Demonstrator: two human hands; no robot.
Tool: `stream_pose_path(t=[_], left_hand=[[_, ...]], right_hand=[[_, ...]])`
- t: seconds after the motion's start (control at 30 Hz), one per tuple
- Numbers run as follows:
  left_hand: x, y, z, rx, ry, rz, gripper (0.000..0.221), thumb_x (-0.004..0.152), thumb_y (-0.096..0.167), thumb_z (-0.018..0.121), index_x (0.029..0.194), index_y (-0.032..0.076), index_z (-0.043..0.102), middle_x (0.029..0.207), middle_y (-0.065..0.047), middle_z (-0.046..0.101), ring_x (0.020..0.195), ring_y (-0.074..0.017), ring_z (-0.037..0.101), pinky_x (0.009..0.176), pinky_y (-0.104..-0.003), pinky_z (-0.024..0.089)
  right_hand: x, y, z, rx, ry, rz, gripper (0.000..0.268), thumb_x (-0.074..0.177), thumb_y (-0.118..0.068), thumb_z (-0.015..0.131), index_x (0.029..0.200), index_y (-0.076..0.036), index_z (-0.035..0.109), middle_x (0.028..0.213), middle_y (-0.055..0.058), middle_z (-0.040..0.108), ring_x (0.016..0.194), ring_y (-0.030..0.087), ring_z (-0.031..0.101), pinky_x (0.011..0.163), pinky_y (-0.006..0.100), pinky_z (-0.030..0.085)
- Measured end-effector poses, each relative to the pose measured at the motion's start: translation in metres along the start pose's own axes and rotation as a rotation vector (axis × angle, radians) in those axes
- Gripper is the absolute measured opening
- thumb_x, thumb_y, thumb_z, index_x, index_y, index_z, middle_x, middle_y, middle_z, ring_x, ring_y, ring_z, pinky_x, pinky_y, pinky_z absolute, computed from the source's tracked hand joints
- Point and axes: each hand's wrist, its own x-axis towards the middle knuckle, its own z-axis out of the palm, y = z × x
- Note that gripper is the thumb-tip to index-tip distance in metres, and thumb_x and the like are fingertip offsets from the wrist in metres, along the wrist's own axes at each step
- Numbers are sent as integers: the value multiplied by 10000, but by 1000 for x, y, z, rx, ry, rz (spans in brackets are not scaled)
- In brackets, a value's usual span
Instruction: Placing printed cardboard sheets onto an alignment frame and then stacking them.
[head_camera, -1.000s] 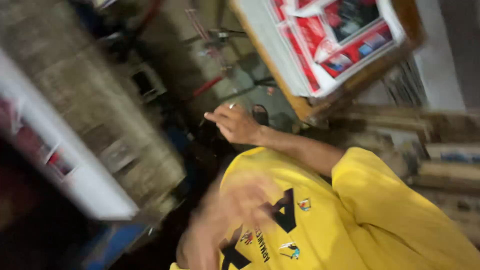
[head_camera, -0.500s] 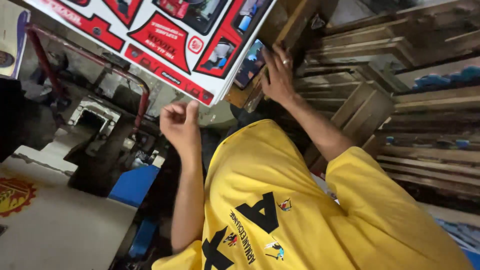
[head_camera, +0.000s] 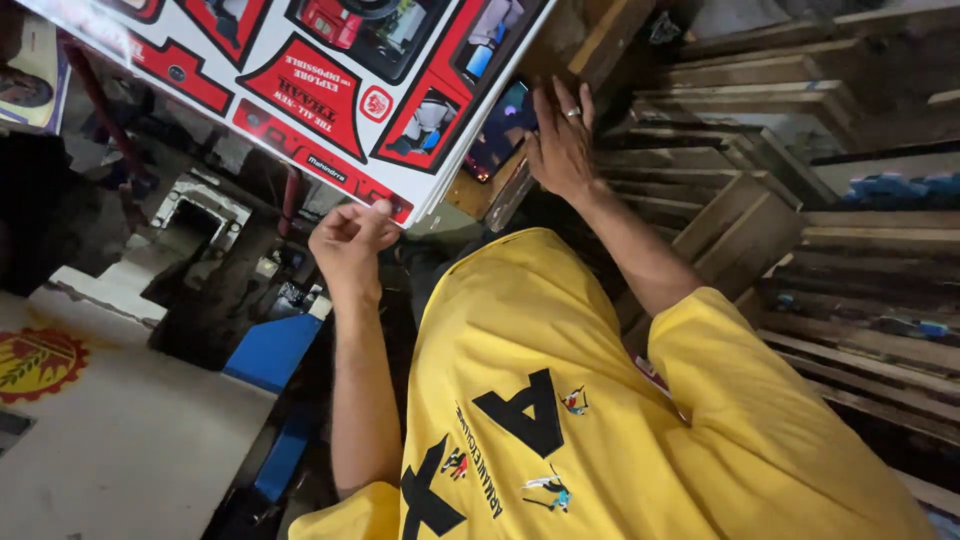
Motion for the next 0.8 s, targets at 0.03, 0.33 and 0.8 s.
stream_pose_path(t=[0.03,0.33,0.8], left_hand=[[1,0,4,-12,3,6,158,902,119,817,903,15,700,776,-64,728,663,-122,697,622,-244,593],[16,-12,1,-91,9,-25,183,874,89,829,829,-9,682,751,-89,732,593,-139,692,563,-266,594],[1,-2,6,96,-19,121,252,913,196,811,782,10,703,648,-34,698,547,-64,635,510,-211,489]], right_hand=[[2,1,-1,-7,1,-11,761,981,-171,653,1586,92,275,1507,312,519,1513,447,315,1254,627,87],[1,1,7,22,62,-9,835,977,-126,661,1624,80,173,1580,343,407,1500,483,318,1268,593,188],[18,24,-3,176,194,252,925,1002,-143,675,1663,-60,34,1731,228,151,1575,400,283,1268,617,121]])
